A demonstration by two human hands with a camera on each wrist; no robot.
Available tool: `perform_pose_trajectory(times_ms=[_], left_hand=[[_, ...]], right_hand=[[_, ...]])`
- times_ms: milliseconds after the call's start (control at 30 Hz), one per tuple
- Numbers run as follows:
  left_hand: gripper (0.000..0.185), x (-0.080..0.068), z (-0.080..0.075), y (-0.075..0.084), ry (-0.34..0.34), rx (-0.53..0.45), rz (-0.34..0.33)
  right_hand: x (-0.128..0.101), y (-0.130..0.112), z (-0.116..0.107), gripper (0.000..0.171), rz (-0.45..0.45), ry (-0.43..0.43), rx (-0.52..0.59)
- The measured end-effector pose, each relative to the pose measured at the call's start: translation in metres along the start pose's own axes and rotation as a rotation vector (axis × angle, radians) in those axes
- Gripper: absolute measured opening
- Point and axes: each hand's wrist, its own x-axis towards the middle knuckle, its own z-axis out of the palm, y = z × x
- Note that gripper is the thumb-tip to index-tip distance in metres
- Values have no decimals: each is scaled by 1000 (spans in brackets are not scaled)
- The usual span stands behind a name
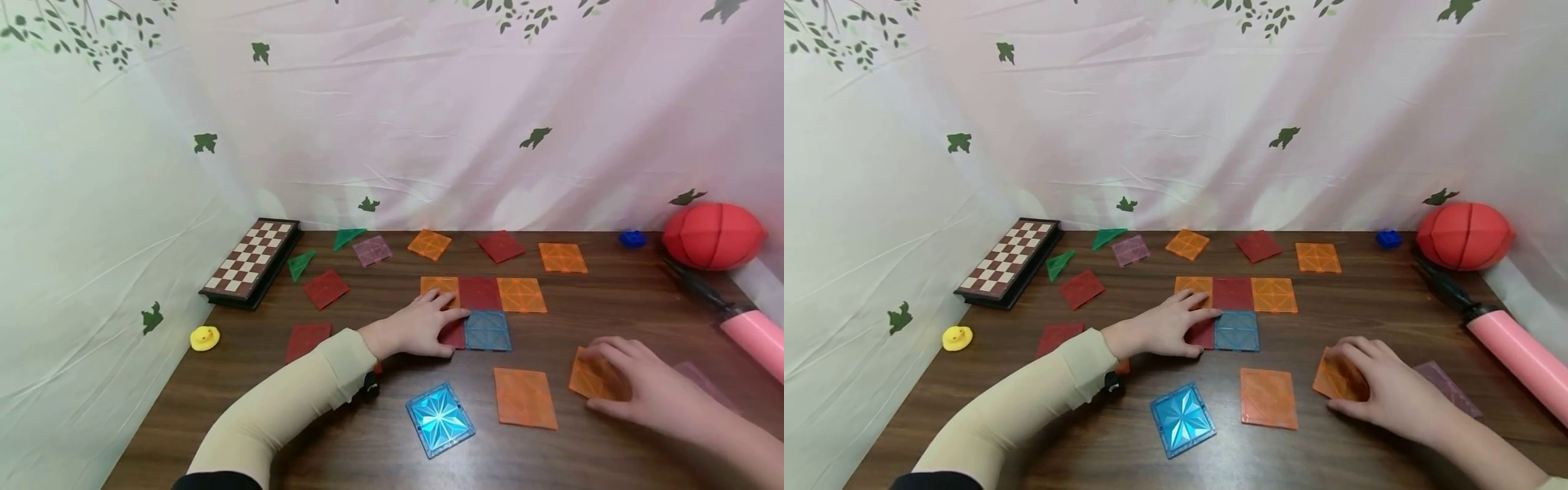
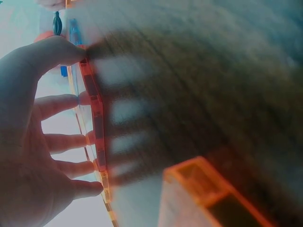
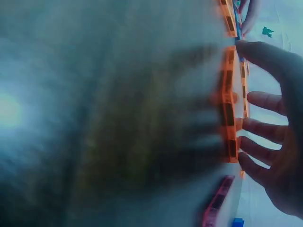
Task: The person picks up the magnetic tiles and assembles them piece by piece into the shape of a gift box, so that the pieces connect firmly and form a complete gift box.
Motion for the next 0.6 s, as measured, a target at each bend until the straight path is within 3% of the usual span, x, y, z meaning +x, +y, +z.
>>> perform_pose_trajectory(times_ms=[200,600], left_hand=[[74,3,0,1,-3,4,6],[75,2,-2,2,-19,2,-10]], right_hand=[[3,1,2,66,-20,-20,-7],[54,-8,10,53,-32,-141,115]])
